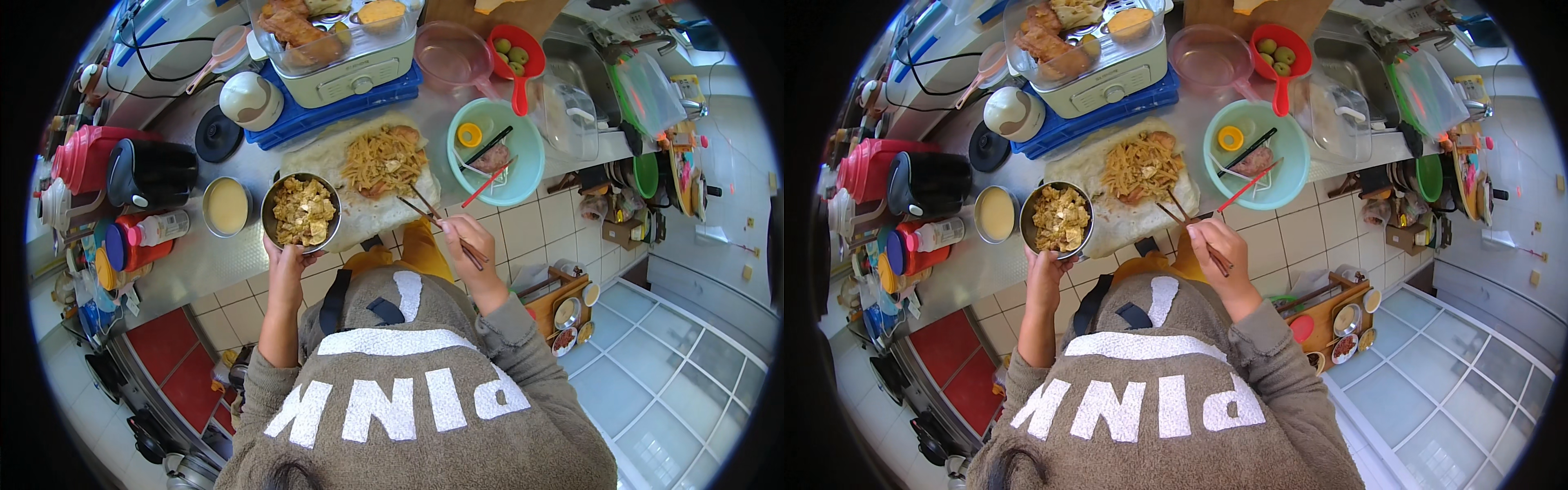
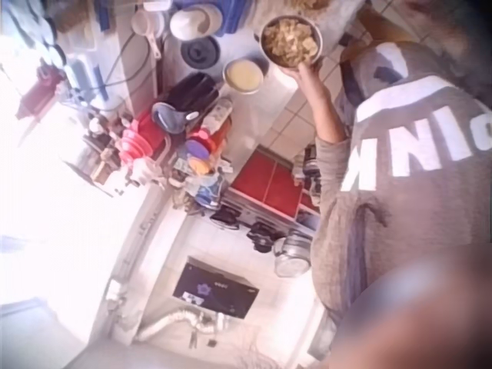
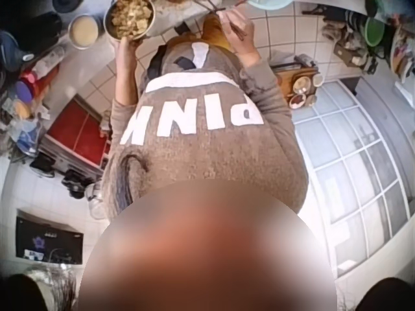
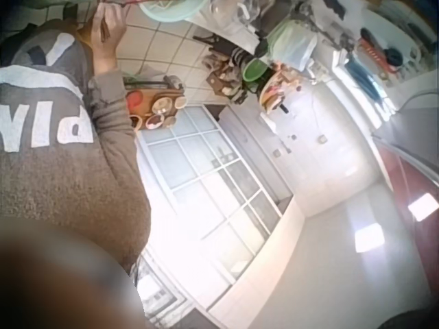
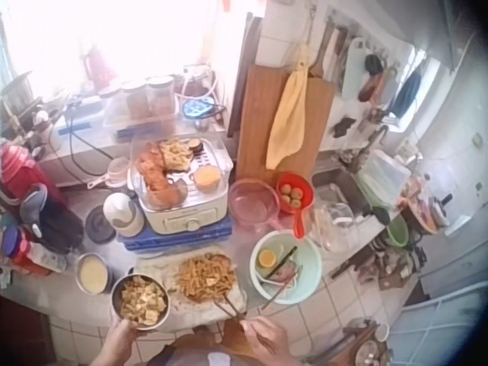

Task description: The person assembles a wrap by placing fried items, shredded vegetables, and scrambled eggs onto a flatbread using chopsticks, then folds it and places it on a table with other dishes. They also move sliced potatoes and a container lid around the kitchen counter.

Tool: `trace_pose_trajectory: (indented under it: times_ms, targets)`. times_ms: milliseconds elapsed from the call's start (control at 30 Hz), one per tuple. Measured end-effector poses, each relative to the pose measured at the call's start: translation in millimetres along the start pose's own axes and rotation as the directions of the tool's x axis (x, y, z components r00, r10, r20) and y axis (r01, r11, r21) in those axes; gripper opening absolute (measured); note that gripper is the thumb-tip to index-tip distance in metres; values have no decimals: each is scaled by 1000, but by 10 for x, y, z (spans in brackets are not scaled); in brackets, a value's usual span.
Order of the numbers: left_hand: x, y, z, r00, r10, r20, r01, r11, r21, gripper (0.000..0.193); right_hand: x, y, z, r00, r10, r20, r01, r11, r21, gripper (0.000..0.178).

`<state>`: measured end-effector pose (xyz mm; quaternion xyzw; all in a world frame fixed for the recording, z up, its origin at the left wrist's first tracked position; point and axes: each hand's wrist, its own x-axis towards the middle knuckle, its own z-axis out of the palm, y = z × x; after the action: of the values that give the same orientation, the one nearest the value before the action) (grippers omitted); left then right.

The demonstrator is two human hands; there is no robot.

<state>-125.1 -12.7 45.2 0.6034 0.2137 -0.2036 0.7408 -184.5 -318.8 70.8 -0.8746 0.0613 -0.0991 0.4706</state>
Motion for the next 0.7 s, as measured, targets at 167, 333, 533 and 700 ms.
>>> trace_pose_trajectory:
  times_ms: [167, 333, 533, 700]
  targets:
    - [-4, 9, -27, 999, -33, 25, 33, 999, 14, 66, 32, 80, 75, 980, -194, 38, 197, 970, -143, 11]
    - [-17, -11, -40, 1000, -10, 3, 10, 1000, -13, 66, 5, -43, 87, 965, -261, 30, 263, 961, -85, 10]
    - [-9, -63, -111, 1000, -13, -3, 13, 1000, -21, 68, 111, -181, 244, 970, -242, 0, 242, 969, -54, 11]
    - [-46, -17, -98, 1000, -10, -30, 8, 999, -41, 70, 200, -173, 332, 935, -354, 14, 354, 933, -67, 13]
